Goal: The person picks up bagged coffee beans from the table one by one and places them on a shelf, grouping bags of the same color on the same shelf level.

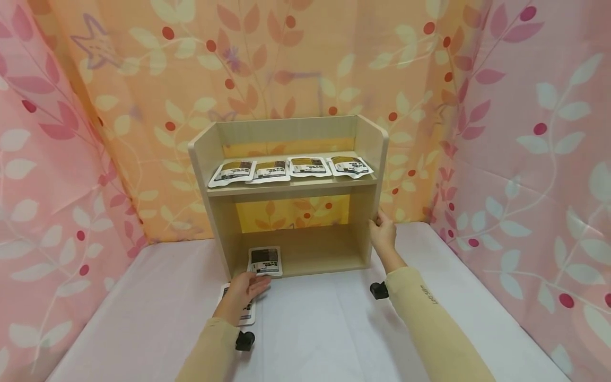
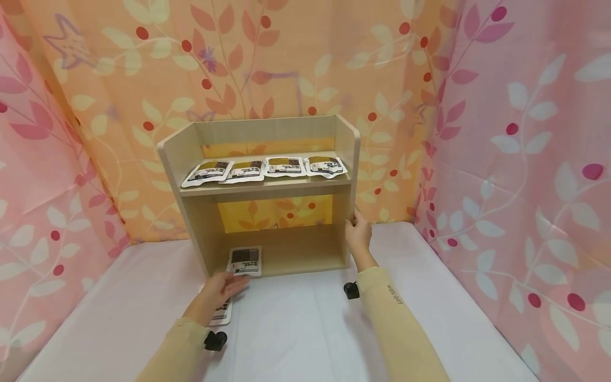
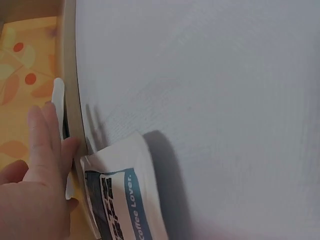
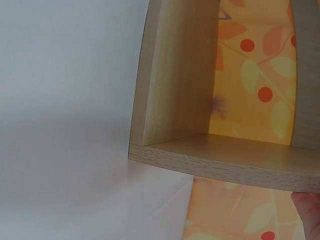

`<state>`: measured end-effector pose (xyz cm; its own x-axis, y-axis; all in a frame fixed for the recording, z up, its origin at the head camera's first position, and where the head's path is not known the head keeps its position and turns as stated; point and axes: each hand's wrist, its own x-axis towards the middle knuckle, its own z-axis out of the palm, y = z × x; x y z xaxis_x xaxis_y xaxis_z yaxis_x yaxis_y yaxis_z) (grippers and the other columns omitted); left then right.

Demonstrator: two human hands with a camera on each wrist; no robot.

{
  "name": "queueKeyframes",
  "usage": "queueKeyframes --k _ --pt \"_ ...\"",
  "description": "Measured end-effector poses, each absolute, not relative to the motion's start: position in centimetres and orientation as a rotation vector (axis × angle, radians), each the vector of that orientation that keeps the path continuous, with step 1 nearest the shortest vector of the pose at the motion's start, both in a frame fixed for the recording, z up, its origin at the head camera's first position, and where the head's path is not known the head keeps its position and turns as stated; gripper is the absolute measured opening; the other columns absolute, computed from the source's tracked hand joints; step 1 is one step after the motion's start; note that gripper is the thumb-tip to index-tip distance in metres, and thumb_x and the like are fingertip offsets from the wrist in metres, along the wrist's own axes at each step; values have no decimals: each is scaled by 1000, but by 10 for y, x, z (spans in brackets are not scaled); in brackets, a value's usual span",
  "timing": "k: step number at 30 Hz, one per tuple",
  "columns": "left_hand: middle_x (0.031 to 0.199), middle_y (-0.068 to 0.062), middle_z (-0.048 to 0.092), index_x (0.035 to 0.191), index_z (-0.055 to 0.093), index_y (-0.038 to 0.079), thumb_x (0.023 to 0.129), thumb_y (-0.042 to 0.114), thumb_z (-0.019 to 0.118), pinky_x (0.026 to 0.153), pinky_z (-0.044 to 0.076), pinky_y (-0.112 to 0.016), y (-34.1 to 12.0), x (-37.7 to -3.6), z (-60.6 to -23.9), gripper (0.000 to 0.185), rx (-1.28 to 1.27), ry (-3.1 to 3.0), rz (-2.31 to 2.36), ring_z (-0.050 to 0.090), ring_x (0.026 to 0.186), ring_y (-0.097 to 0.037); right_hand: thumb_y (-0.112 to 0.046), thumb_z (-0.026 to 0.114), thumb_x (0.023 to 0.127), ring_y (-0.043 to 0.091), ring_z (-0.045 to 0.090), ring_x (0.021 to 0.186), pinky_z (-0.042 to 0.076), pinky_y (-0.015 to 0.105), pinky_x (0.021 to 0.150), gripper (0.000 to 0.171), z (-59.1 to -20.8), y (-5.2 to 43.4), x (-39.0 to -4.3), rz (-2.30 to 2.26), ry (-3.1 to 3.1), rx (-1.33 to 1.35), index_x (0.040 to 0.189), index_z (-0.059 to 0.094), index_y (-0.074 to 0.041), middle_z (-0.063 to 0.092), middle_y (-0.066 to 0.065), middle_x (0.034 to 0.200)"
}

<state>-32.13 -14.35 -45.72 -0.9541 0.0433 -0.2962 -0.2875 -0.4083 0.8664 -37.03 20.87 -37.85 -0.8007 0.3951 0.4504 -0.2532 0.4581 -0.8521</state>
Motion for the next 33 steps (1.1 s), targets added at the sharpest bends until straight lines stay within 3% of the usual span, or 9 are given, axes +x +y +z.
queueKeyframes --k 5,12,14,18,23,29,33 --pt "140 -42 31 146 4 -17 103 6 32 97 43 -43 -148 -316 -457 56 -329 1613 2430 60 110 -40 7 60 86 39 65 97 50 49 84 39 -380 207 -372 1357 -2087 -100 124 61 3 66 29 104" --pt "141 -40 32 151 -11 -2 103 8 36 93 45 -43 -158 -304 -449 68 -398 1695 2393 67 97 -33 5 60 86 41 64 96 49 51 84 35 -378 207 -370 1350 -2086 -108 121 62 5 66 29 104" --pt "141 -39 32 151 -5 -5 103 8 37 92 46 -43 -162 -301 -448 65 -409 1739 2378 68 96 -31 4 60 86 41 64 96 49 51 84 35 -378 207 -369 1351 -2089 -114 120 63 5 66 29 104" --pt "143 -38 32 151 0 -8 104 10 35 96 43 -43 -167 -293 -445 61 -409 1806 2345 61 110 -36 4 60 86 41 64 96 49 50 84 36 -378 208 -369 1355 -2094 -119 122 63 3 66 28 104" --pt "146 -36 29 151 -3 -6 102 8 36 104 35 -48 -173 -282 -442 64 -401 1866 2296 39 132 -44 4 60 86 40 65 95 49 50 83 37 -379 209 -370 1353 -2088 -112 123 63 2 67 28 103" --pt "148 -34 28 152 6 -6 101 9 43 107 33 -48 -181 -271 -442 65 -427 1965 2234 42 129 -38 5 60 86 39 65 93 50 49 82 34 -380 208 -370 1340 -2080 -114 119 64 3 67 28 102" --pt "150 -34 21 151 10 -6 102 15 43 108 31 -48 -188 -265 -443 63 -438 2037 2172 36 132 -41 6 59 86 39 64 93 50 49 82 33 -379 208 -370 1353 -2069 -110 119 64 4 67 29 102"
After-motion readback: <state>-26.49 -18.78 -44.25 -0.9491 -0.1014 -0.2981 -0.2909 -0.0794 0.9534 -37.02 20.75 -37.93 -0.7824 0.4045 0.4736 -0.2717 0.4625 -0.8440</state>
